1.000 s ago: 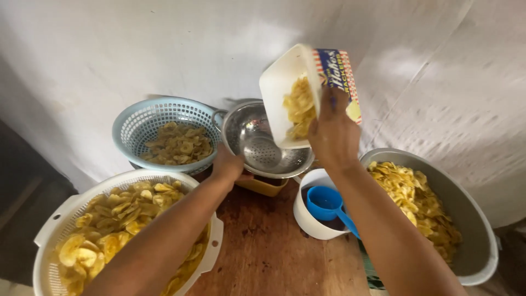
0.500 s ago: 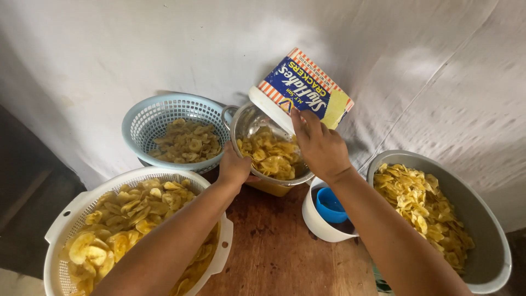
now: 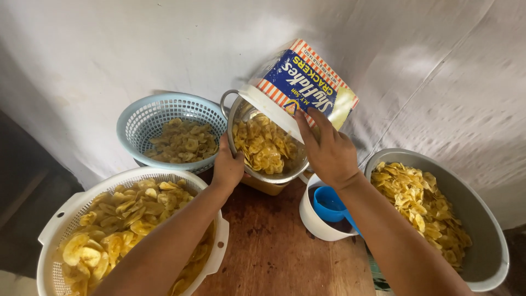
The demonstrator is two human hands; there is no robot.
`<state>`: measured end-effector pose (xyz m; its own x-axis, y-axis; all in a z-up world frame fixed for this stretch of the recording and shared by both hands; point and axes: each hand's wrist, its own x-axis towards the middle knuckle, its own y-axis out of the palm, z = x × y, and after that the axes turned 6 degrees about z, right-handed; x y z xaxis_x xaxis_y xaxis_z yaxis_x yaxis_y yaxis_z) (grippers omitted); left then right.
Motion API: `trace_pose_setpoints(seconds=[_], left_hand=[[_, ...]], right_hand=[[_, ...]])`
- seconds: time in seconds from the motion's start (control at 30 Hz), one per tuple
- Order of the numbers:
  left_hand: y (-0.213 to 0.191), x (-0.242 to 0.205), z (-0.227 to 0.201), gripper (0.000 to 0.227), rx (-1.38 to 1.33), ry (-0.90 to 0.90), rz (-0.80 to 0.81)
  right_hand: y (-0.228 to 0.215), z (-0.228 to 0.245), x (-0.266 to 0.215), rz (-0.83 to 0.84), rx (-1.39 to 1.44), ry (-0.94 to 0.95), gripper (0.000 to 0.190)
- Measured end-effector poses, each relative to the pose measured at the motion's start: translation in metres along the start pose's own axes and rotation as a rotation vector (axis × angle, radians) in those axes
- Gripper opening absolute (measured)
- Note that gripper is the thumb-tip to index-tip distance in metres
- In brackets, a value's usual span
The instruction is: The person transfers fried banana chips between colanders and plastic containers, pours syrup over the chips in a container using a scoop, and shakes the container by hand to coat them.
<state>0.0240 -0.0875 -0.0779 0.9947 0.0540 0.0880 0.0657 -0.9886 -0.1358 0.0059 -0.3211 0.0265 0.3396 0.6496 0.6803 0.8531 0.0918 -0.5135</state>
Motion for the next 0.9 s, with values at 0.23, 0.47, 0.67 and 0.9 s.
trace_pose_setpoints(seconds=[0.23,0.47,0.67,0.9], left_hand=[[0.008,0.001,0.008,0.076,-0.021,-0.262,-0.026],[0.006,0.001,0.013,0.076,-0.023,-0.286,-0.022],[0.004,0.007,0.018,0.083,-0.048,-0.344,0.007],[0.004,0.014,0.019,0.087,-0.125,-0.39,0.017]], right_hand=[[0.006,0.001,-0.013,0.023,0.046,-0.008,0.058],[0.009,0.001,-0.018,0.03,0.058,-0.053,0.06],[0.018,0.001,-0.02,0.034,0.084,-0.04,0.063],[0.019,-0.003,-0.03,0.088,0.054,-0.023,0.065]])
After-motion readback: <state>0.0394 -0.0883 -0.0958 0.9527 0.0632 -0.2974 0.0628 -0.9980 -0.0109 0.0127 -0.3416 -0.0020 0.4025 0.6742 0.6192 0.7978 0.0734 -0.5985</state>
